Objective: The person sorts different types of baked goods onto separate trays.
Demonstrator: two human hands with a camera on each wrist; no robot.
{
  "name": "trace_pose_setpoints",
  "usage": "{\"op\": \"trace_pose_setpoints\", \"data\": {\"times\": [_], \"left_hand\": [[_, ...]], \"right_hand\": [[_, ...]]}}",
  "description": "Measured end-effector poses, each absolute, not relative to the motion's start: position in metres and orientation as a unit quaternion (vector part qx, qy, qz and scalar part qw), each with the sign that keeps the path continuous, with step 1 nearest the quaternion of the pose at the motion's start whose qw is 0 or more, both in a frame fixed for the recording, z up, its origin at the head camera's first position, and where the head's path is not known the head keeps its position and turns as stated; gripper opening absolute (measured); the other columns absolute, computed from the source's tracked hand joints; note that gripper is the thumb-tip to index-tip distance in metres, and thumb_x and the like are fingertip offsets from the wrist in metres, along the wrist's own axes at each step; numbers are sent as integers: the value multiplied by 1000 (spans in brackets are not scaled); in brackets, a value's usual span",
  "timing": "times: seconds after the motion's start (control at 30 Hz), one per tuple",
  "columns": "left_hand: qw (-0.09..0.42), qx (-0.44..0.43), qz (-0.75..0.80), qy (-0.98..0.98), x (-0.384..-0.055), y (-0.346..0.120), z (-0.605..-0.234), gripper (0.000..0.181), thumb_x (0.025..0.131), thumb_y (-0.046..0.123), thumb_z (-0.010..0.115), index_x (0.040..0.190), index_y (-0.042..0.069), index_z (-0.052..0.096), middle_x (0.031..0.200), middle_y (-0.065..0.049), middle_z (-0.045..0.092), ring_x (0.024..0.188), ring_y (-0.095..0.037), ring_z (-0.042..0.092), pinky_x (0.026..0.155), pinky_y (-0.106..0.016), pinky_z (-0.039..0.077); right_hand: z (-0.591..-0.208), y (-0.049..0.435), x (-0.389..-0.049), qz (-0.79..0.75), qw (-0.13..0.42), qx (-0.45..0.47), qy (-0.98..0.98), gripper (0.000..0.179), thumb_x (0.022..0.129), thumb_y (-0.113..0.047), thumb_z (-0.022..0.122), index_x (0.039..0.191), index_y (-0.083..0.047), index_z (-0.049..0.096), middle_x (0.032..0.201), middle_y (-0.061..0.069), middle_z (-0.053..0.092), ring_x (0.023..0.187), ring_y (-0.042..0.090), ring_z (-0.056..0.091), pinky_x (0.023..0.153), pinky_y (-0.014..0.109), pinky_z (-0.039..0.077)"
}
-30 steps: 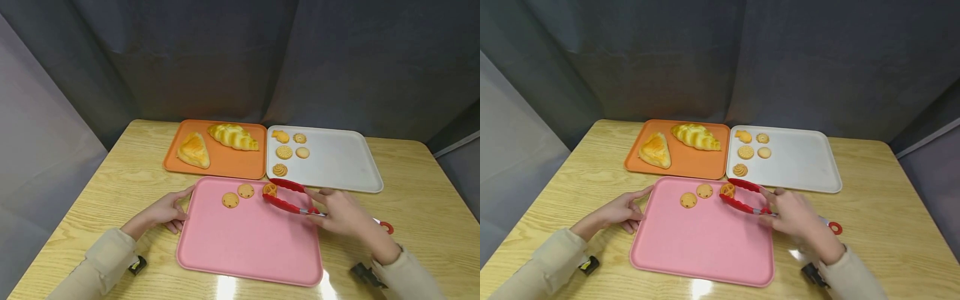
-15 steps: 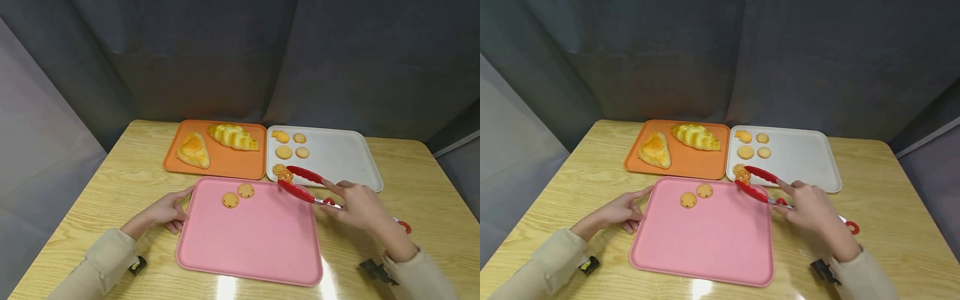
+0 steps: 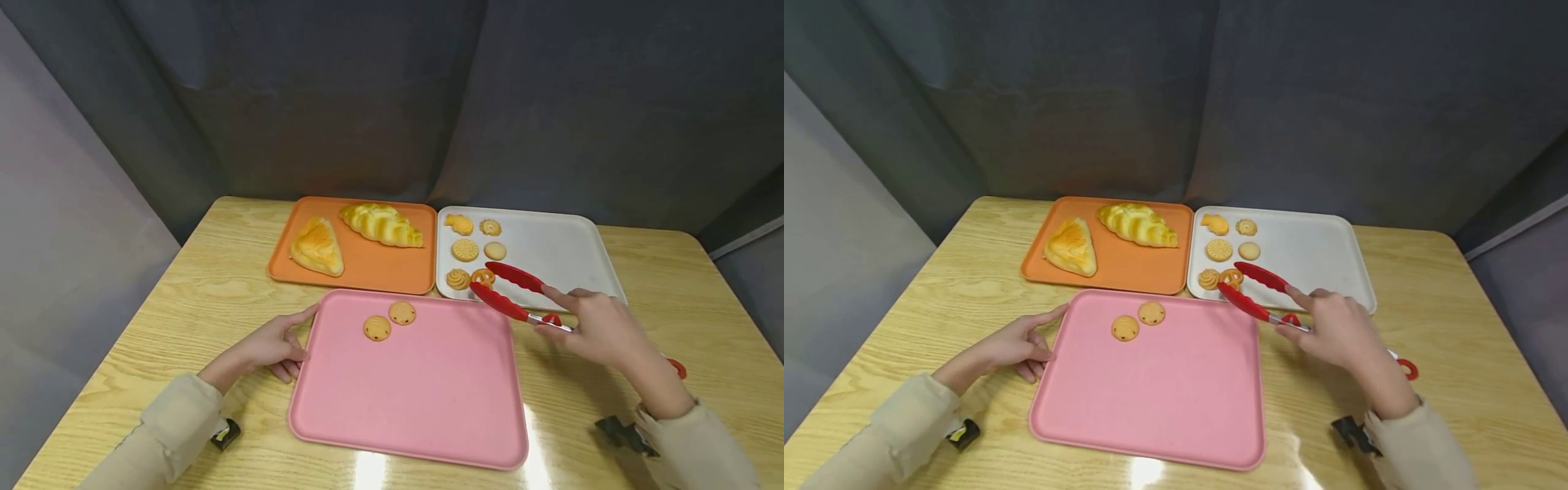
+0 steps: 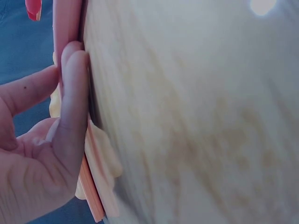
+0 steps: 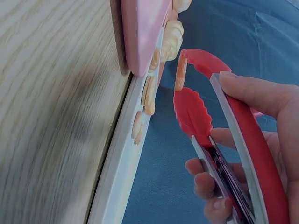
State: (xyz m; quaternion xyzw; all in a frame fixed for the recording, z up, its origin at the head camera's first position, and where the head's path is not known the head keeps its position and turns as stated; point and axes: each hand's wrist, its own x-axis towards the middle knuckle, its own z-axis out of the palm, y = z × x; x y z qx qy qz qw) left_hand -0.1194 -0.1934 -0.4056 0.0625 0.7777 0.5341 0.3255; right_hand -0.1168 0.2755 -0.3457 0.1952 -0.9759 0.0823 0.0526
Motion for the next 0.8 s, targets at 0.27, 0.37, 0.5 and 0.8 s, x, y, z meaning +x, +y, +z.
{"op": "trace_pose_setpoints", "data": {"times": [0.27,0.37,0.5,0.8], "left_hand": [[319,60,533,782,-119,-193,-406,79,85,-2,57,148,19,13,58,-17,59,44,-18,58,45,-38,54],[317,60,533,782,-119,-193,-406,79,85,-2,57,148,19,14,57,-17,59,44,-18,58,45,-38,54],[320,62,534,780,-119,-193,-406,79,85,-1,57,148,18,14,57,-17,59,44,-18,58,45,-37,54],[321,64,532,781,-120,-192,-406,79,85,-2,57,148,17,13,57,-17,59,45,-17,58,44,-36,54]], "right_hand": [[-352,283,-125,87,29,178,-980,70,67,-37,78,120,4,57,73,15,62,51,15,46,43,25,37],[-355,287,-129,98,18,168,-981,71,68,-38,77,121,5,55,68,11,60,52,16,42,43,25,35],[-360,291,-133,110,14,156,-982,70,70,-38,75,121,5,55,58,1,50,52,16,36,42,26,31],[-367,294,-139,113,10,131,-985,74,72,-44,72,124,5,52,55,0,45,55,17,37,43,26,29]]}}
